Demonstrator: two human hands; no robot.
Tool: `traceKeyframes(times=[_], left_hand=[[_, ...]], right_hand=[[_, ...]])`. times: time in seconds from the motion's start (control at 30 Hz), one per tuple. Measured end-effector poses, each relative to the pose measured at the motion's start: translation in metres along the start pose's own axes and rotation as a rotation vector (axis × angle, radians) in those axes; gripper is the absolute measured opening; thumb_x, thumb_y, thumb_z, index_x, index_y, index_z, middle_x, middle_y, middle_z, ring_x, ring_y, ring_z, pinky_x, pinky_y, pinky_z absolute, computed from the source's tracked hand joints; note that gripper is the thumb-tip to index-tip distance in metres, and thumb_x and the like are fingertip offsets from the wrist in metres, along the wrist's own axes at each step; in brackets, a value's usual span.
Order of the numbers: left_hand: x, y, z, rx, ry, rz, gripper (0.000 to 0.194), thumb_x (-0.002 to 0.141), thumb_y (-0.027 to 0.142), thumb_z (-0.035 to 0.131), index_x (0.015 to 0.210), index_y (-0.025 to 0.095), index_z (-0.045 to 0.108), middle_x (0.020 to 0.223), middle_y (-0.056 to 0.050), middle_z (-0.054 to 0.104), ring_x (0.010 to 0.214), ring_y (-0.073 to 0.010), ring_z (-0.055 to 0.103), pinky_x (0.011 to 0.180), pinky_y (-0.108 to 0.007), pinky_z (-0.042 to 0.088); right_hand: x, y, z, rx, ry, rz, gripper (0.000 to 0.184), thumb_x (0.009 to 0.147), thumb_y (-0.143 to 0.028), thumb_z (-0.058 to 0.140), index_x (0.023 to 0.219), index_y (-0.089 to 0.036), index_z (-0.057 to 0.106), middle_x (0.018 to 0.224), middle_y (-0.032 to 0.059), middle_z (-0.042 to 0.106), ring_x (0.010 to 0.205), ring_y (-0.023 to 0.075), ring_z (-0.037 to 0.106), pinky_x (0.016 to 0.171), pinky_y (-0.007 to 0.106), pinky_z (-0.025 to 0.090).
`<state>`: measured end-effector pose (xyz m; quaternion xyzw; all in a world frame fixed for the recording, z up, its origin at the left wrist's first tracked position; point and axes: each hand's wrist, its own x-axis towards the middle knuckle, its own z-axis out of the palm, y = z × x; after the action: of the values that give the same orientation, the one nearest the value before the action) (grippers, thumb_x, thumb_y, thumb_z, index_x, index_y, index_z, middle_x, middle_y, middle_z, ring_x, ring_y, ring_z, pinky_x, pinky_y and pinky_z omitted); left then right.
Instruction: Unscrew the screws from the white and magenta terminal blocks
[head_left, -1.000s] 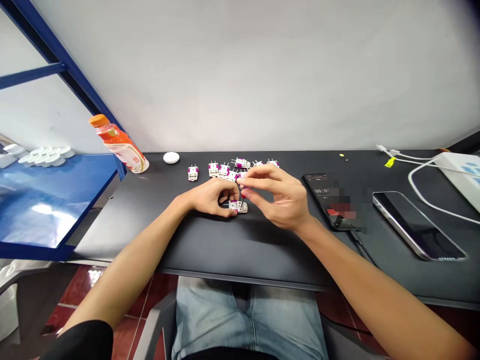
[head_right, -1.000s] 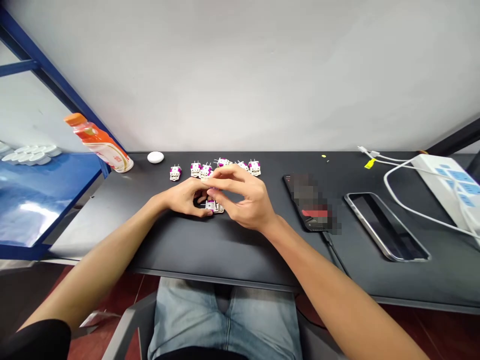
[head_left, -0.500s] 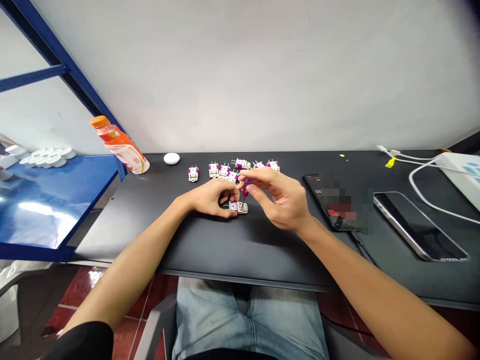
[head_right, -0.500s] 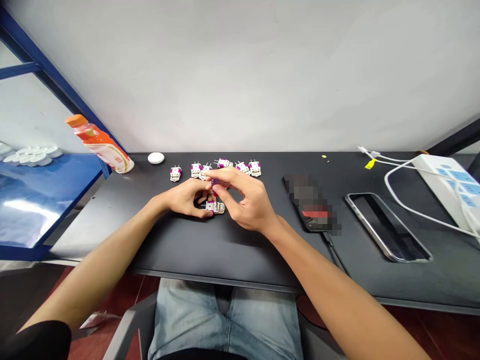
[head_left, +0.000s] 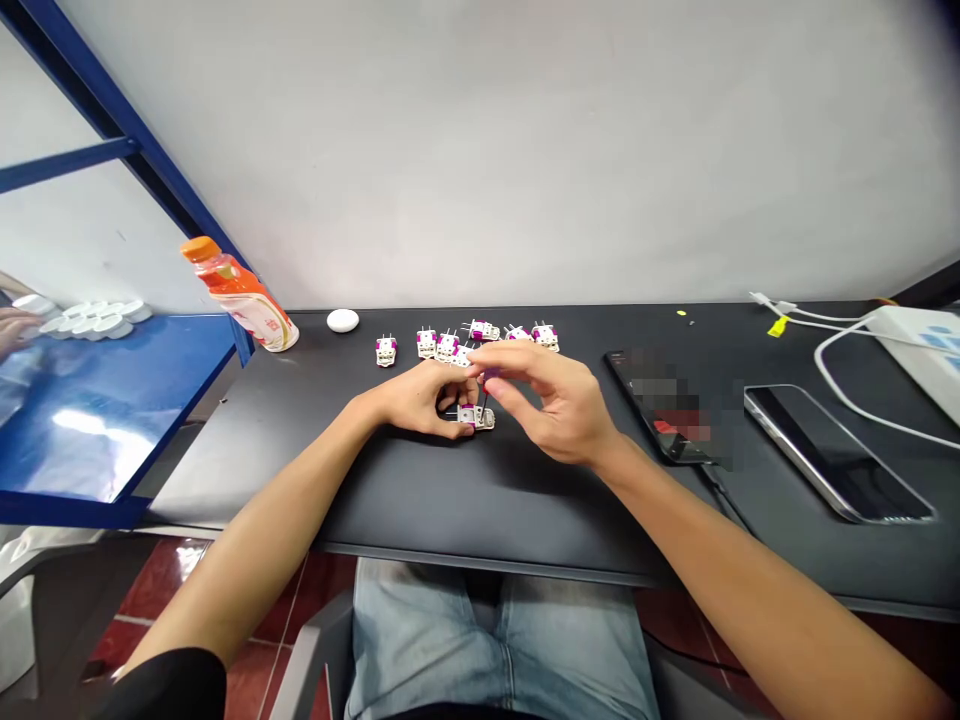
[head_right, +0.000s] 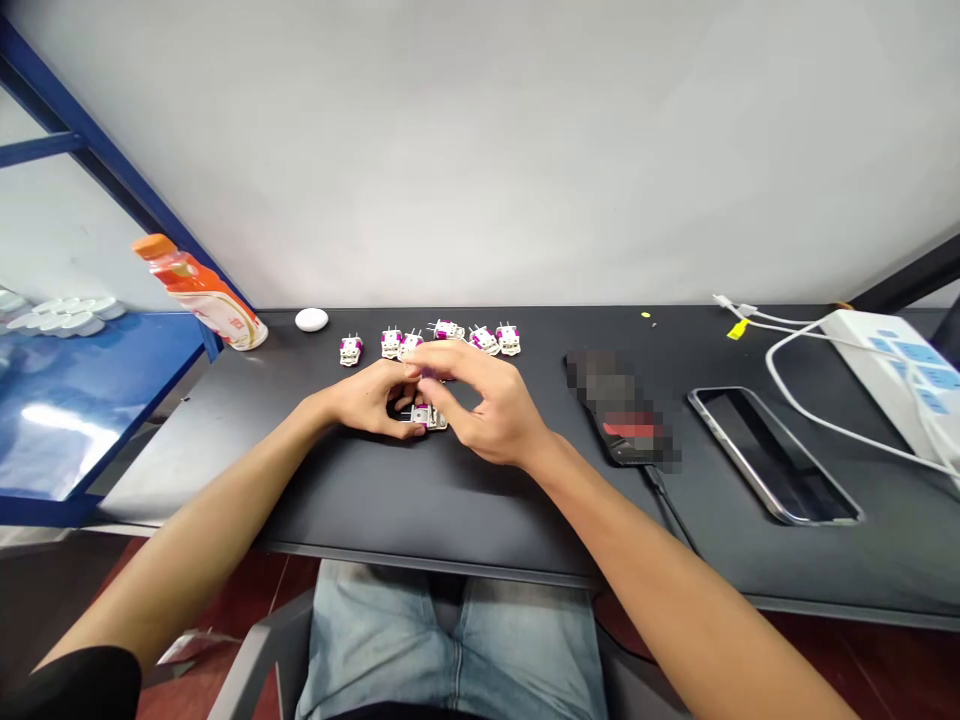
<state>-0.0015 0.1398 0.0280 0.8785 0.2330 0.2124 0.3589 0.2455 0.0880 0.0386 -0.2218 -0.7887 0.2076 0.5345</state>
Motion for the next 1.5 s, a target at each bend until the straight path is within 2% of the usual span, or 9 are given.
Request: traceKeyframes(times=[0.13,0.37,0.43,0.63,0.77,0.93,1.13,1.3,1.5], left_hand=[[0.0009,0.0004,-0.0001,0.019,-0.009,-0.024,0.026,0.081,0.030,0.089,0.091,0.022,0.066,0.069,0.008,0.053,0.061,-0.0116,0.048,0.060,-0.027,0.041],[0.0006,0.0022,-0.0003,0.004,0.000,-0.026,0.034,0.081,0.036,0.089,0.086,0.023,0.058,0.077,0.005,0.058,0.064,-0.0120,0.051,0.062,-0.028,0.044],[0.0005,0.0039,-0.0003,-0.003,-0.001,-0.037,0.034,0.081,0.036,0.089,0.086,0.023,0.058,0.080,0.004,0.060,0.066,-0.0123,0.052,0.062,-0.028,0.044],[0.0005,0.0055,-0.0005,0.063,-0.016,-0.090,0.032,0.081,0.036,0.087,0.085,0.024,0.057,0.070,0.007,0.051,0.063,-0.0126,0.048,0.060,-0.028,0.038],[0.0006,0.0052,-0.0012,0.048,-0.024,-0.075,0.031,0.081,0.035,0.087,0.087,0.023,0.059,0.070,0.007,0.053,0.063,-0.0123,0.048,0.060,-0.028,0.038],[0.0005,0.0027,-0.0006,0.032,-0.016,-0.042,0.026,0.080,0.031,0.087,0.093,0.022,0.066,0.070,0.007,0.055,0.063,-0.0125,0.049,0.063,-0.028,0.043],[0.0008,-0.0006,0.0014,0.021,0.007,-0.017,0.027,0.079,0.030,0.089,0.088,0.023,0.065,0.069,0.007,0.056,0.063,-0.0129,0.050,0.062,-0.027,0.043],[0.0005,0.0002,0.0009,0.008,0.010,-0.016,0.027,0.079,0.030,0.088,0.087,0.022,0.063,0.068,0.007,0.055,0.062,-0.0120,0.048,0.061,-0.027,0.041],[-0.0001,-0.0020,0.0009,0.043,0.001,-0.027,0.029,0.079,0.032,0.090,0.089,0.022,0.065,0.070,0.008,0.056,0.062,-0.0119,0.050,0.062,-0.027,0.042]], right_hand=[[0.0008,0.0023,0.0004,-0.064,0.013,-0.061,0.021,0.108,-0.022,0.082,0.123,-0.032,0.092,0.121,0.0059,0.089,0.102,0.0209,0.087,0.092,0.037,0.077],[-0.0031,0.0001,0.0000,0.085,-0.134,0.155,0.045,0.119,-0.027,0.063,0.164,-0.030,0.069,0.151,0.0110,0.085,0.116,0.0219,0.091,0.102,0.038,0.078],[-0.0022,0.0006,-0.0013,0.084,-0.165,0.168,0.047,0.120,-0.030,0.061,0.167,-0.029,0.065,0.153,0.0125,0.084,0.115,0.0221,0.091,0.101,0.039,0.078],[0.0002,0.0040,-0.0004,-0.073,-0.142,0.050,0.017,0.113,-0.029,0.073,0.127,-0.024,0.082,0.112,0.0068,0.091,0.094,0.0220,0.087,0.090,0.037,0.077],[-0.0016,0.0031,-0.0001,-0.112,-0.103,0.033,0.036,0.109,-0.025,0.076,0.146,-0.027,0.075,0.112,0.0030,0.091,0.088,0.0194,0.086,0.089,0.034,0.077],[-0.0008,0.0037,-0.0011,-0.194,-0.062,-0.161,0.052,0.108,-0.013,0.069,0.156,-0.034,0.072,0.123,0.0019,0.090,0.088,0.0177,0.085,0.089,0.032,0.076],[0.0008,0.0074,-0.0009,-0.237,0.021,-0.268,0.043,0.107,-0.023,0.085,0.148,-0.034,0.080,0.119,0.0049,0.090,0.093,0.0211,0.087,0.089,0.036,0.077],[0.0007,0.0036,-0.0017,-0.200,-0.020,-0.179,0.046,0.113,-0.015,0.067,0.155,-0.032,0.077,0.130,0.0064,0.092,0.112,0.0227,0.090,0.102,0.038,0.077],[-0.0005,0.0073,-0.0003,-0.156,0.039,-0.186,0.032,0.107,-0.021,0.084,0.138,-0.031,0.086,0.122,0.0054,0.092,0.102,0.0216,0.090,0.096,0.036,0.078]])
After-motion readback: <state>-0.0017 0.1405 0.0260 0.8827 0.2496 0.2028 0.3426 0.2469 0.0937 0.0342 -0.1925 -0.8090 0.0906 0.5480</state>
